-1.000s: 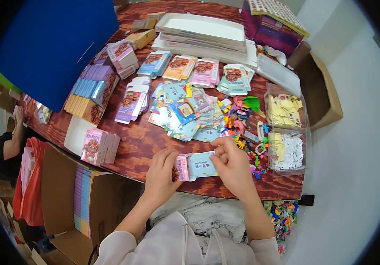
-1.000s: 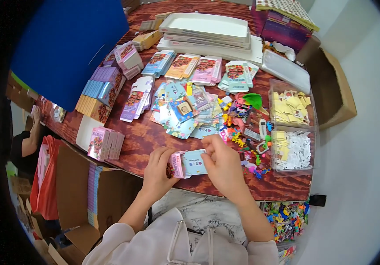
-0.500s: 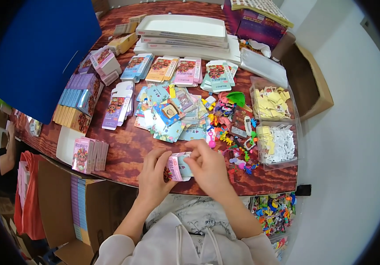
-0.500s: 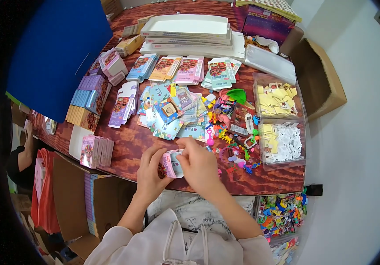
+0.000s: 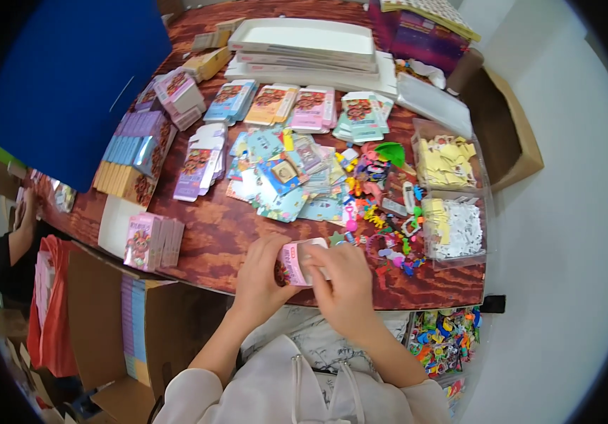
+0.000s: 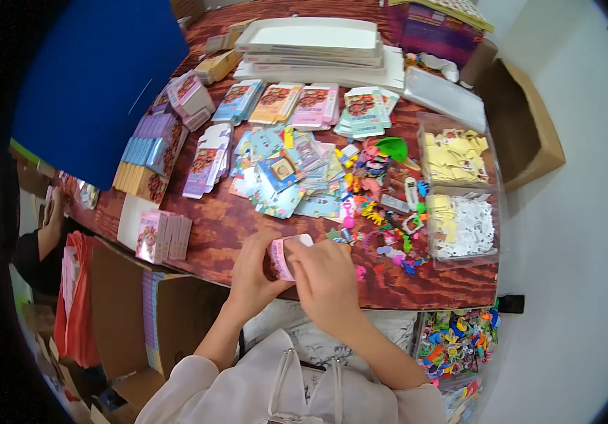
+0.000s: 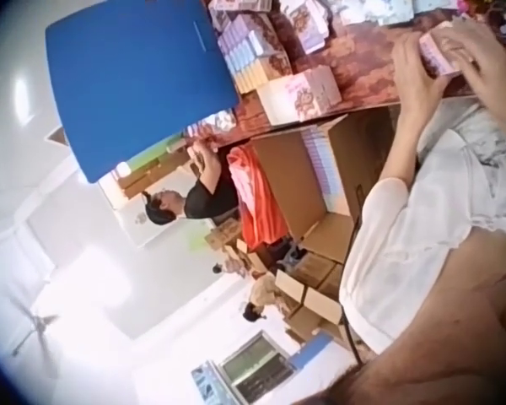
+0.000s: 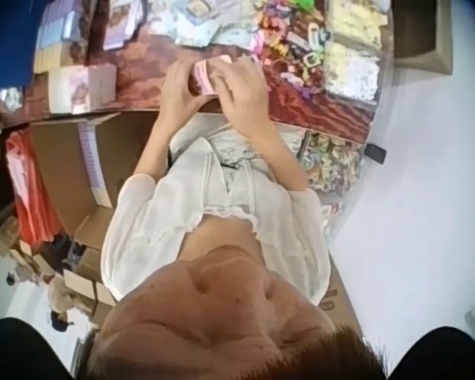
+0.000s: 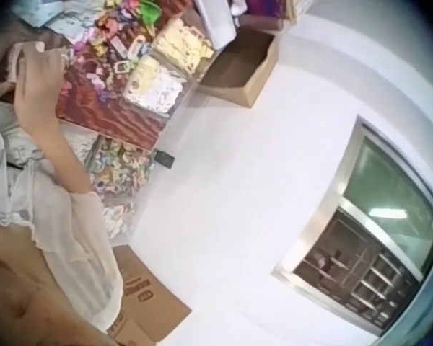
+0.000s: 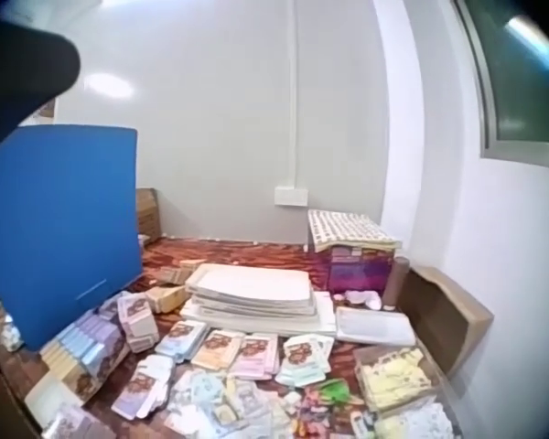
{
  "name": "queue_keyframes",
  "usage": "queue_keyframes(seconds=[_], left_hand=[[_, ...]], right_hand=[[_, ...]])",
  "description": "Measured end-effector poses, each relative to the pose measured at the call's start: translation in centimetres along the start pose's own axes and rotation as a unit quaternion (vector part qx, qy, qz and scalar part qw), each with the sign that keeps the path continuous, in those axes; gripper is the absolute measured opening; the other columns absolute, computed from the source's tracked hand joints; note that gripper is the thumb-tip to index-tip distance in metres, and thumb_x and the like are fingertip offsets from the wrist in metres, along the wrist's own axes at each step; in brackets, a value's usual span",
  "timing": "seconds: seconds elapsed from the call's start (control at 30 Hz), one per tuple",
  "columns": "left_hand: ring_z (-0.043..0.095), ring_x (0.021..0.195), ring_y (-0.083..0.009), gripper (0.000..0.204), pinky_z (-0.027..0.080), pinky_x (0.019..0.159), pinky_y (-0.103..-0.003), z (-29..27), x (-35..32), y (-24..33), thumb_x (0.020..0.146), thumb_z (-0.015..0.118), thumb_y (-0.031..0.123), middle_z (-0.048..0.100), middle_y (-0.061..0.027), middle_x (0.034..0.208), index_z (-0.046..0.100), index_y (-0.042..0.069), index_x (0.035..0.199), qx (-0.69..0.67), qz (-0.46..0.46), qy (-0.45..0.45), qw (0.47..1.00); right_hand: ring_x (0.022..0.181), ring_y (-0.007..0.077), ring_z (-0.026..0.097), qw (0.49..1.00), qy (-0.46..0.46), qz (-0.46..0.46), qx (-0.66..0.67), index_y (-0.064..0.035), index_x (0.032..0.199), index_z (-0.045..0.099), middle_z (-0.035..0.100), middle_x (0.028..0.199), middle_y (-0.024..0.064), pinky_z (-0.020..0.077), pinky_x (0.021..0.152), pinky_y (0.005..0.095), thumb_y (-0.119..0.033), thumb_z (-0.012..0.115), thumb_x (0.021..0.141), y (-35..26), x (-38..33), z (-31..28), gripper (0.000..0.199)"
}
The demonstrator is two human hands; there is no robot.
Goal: The recorder is sorting and packing small cards or stickers into pink sleeves on a crowded workbench.
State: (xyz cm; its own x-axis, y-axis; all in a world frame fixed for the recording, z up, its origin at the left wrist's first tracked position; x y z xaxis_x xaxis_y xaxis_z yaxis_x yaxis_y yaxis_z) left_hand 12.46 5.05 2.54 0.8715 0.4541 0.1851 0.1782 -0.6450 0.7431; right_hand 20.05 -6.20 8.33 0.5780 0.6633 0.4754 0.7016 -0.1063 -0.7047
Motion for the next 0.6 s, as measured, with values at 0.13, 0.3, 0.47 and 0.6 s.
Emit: queue_keyframes(seconds=[0.13, 0.3, 0.47, 0.6], left_hand=[[0.055, 0.116, -0.0371, 0.07, 0.047, 0.096, -0.043, 0.2, -0.5, -1.4, 0.063, 0.086, 0.009, 0.058, -0.015, 0.122, 0.053, 0.005, 0.125, -0.087, -0.055, -0.008, 0.995], [0.056, 0.12, -0.0321, 0.075, 0.046, 0.099, -0.04, 0.9, -2.0, -4.1, 0.063, 0.089, 0.01, 0.056, -0.0135, 0.128, 0.052, 0.005, 0.128, -0.247, -0.141, 0.004, 0.959], [0.055, 0.12, -0.0347, 0.075, 0.046, 0.1, -0.042, 0.8, -1.5, -3.0, 0.063, 0.088, 0.009, 0.056, -0.0154, 0.129, 0.052, 0.005, 0.129, -0.195, -0.1, -0.001, 0.976], [0.057, 0.112, -0.0371, 0.068, 0.048, 0.094, -0.043, -1.3, -1.1, -0.3, 0.062, 0.085, 0.006, 0.06, -0.0163, 0.119, 0.055, 0.004, 0.123, -0.055, 0.014, 0.043, 0.997]], right_hand=[[0.086, 0.0281, 0.059, 0.999, 0.013, 0.032, 0.01, -0.0029, 0.107, 0.066, 0.069, 0.095, 0.0071, 0.0458, 0.074, 0.0392, 0.007, 0.067, 0.08, -1.0, -0.4, -1.0, 0.029], [0.099, 0.0316, 0.059, 0.998, 0.055, -0.017, 0.03, -0.002, 0.104, 0.067, 0.067, 0.109, 0.0132, 0.0467, 0.083, 0.0401, 0.008, 0.066, 0.078, -2.4, -0.5, -1.9, 0.028], [0.121, 0.04, 0.052, 0.999, 0.01, -0.029, -0.021, -0.002, 0.097, 0.069, 0.059, 0.128, 0.019, 0.0428, 0.098, 0.0468, 0.001, 0.069, 0.078, -2.8, 0.2, -1.7, 0.019], [0.132, 0.0424, 0.044, 0.994, -0.076, 0.0, -0.078, -0.0032, 0.095, 0.071, 0.054, 0.137, 0.02, 0.0364, 0.106, 0.0529, -0.01, 0.072, 0.08, -1.3, -0.5, 1.3, 0.016]])
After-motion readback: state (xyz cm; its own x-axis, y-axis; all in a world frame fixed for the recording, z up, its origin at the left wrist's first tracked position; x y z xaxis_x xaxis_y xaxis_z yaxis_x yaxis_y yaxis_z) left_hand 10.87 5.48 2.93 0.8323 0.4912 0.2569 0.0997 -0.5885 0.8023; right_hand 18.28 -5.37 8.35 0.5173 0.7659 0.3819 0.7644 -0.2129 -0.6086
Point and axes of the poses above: each hand's wrist, its own x-axis towards the middle knuckle, its own z-axis out of the palm, y = z × x, the point moved 10 cm from there along x, towards the middle knuckle
